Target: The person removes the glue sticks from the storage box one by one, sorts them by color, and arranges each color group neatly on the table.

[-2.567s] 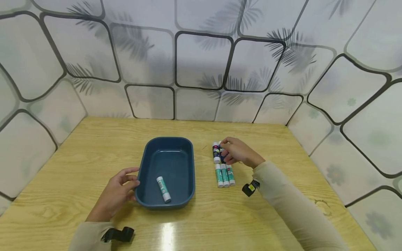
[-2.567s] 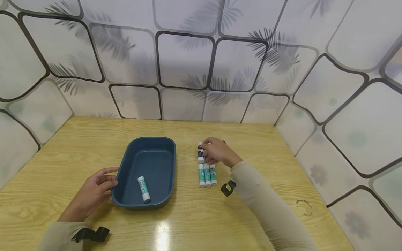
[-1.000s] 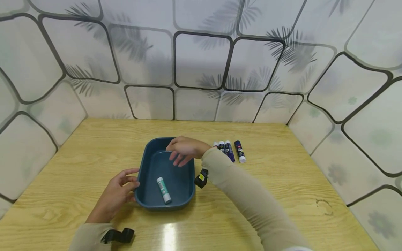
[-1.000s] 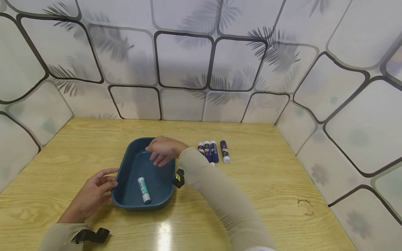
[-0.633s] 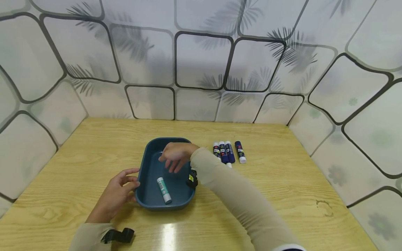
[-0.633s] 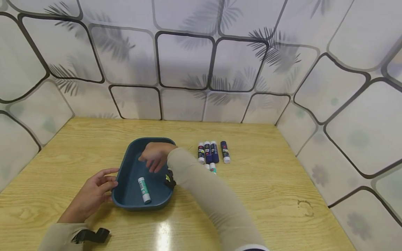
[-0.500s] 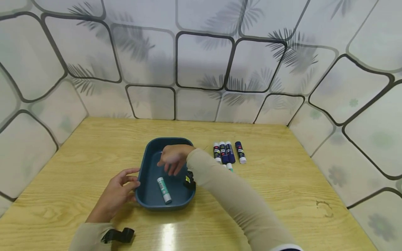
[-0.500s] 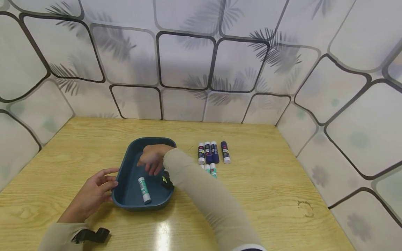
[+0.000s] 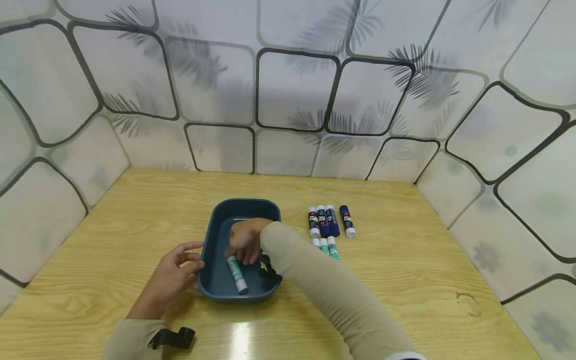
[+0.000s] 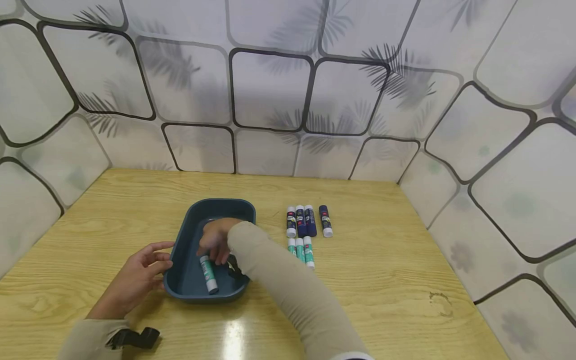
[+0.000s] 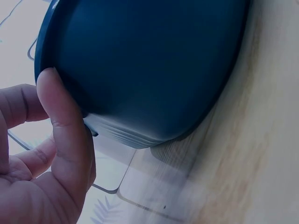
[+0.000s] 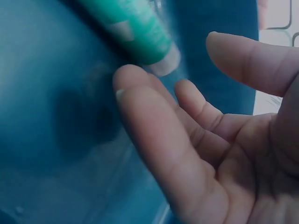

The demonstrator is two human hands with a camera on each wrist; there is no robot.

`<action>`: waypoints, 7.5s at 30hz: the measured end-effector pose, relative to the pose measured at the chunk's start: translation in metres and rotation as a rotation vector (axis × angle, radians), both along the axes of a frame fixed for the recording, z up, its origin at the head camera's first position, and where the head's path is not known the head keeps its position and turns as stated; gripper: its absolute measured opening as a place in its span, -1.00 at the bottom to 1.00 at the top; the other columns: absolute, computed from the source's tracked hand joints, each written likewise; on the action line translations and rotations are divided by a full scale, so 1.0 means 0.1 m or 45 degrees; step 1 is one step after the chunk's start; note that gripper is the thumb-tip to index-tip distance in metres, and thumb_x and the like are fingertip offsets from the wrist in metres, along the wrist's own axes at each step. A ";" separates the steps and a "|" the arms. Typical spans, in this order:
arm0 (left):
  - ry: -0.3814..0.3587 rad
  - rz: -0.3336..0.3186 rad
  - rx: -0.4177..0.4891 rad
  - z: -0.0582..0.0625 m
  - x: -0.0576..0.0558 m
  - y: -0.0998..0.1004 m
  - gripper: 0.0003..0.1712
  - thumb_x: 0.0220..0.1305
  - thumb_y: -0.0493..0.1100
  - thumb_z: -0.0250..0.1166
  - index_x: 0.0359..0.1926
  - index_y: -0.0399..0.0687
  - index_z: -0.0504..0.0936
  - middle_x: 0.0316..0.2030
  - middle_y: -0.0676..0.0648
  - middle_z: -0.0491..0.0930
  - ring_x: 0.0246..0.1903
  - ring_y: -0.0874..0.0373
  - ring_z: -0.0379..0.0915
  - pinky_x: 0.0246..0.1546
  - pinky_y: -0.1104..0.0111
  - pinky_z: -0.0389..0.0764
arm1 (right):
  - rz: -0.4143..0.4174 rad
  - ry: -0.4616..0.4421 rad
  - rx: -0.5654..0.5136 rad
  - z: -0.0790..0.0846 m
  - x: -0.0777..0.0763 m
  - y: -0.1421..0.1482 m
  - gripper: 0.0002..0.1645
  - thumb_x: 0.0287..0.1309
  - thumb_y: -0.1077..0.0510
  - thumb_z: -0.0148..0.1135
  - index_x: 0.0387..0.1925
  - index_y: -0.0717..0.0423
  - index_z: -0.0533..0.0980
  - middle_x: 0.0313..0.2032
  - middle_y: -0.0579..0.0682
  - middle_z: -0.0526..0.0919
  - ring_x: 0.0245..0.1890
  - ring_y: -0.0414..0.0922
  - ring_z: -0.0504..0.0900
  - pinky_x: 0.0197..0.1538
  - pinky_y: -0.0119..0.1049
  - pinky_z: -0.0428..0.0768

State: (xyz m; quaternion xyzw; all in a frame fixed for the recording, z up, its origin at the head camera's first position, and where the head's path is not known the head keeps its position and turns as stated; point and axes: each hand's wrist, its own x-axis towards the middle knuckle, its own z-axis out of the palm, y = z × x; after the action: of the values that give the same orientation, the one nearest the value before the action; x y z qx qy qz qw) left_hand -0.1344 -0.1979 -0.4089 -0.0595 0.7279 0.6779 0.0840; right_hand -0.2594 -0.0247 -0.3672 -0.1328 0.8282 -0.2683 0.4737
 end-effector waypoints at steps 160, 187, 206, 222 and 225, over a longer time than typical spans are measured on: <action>-0.038 -0.020 -0.028 0.01 0.00 0.04 -0.38 0.39 -0.35 0.05 0.40 -0.23 0.09 -0.08 -0.18 0.35 -0.29 0.15 0.44 -0.40 0.25 0.60 | -0.840 0.378 -0.512 -0.18 0.26 2.74 -0.52 0.35 0.17 0.12 0.18 0.30 0.24 -0.09 0.22 0.46 -0.24 0.01 0.54 -0.22 -0.17 0.65; -0.022 -0.021 -0.010 -0.01 0.00 0.02 -0.39 0.38 -0.39 0.05 0.40 -0.26 0.09 -0.07 -0.23 0.33 -0.36 0.11 0.51 -0.42 0.25 0.63 | -0.833 0.331 -0.465 -0.42 0.27 2.69 -0.62 0.30 0.24 0.12 0.04 0.36 0.27 -0.19 0.17 0.51 -0.35 -0.07 0.59 -0.32 -0.20 0.65; -0.021 -0.028 0.001 -0.03 -0.01 0.02 -0.38 0.38 -0.40 0.06 0.40 -0.26 0.08 -0.10 -0.19 0.34 -0.37 0.13 0.52 -0.42 0.25 0.63 | -0.808 0.373 -0.358 -0.48 0.22 2.65 -0.61 0.32 0.21 0.14 0.05 0.37 0.30 -0.22 0.18 0.54 -0.38 -0.07 0.58 -0.34 -0.22 0.64; -0.026 -0.022 -0.009 -0.02 0.00 0.01 -0.39 0.39 -0.39 0.06 0.40 -0.26 0.09 -0.09 -0.20 0.34 -0.39 0.12 0.51 -0.43 0.27 0.62 | -0.800 0.381 -0.302 -0.50 0.20 2.63 -0.65 0.28 0.22 0.18 0.01 0.32 0.36 -0.25 0.16 0.55 -0.41 -0.05 0.59 -0.38 -0.23 0.63; -0.024 -0.018 -0.021 -0.02 0.00 0.00 -0.40 0.38 -0.39 0.06 0.39 -0.26 0.11 -0.10 -0.20 0.35 -0.40 0.14 0.50 -0.45 0.28 0.61 | -0.797 0.387 -0.296 -0.50 0.21 2.62 -0.65 0.28 0.21 0.18 0.01 0.32 0.36 -0.25 0.16 0.55 -0.41 -0.05 0.58 -0.38 -0.23 0.63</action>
State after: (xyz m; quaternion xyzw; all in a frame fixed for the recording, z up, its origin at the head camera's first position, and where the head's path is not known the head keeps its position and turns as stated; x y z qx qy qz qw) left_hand -0.1342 -0.1977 -0.4110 -0.0616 0.7331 0.6706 0.0951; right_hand -0.2388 0.2371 -0.4168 0.0357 0.8538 -0.4697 0.2218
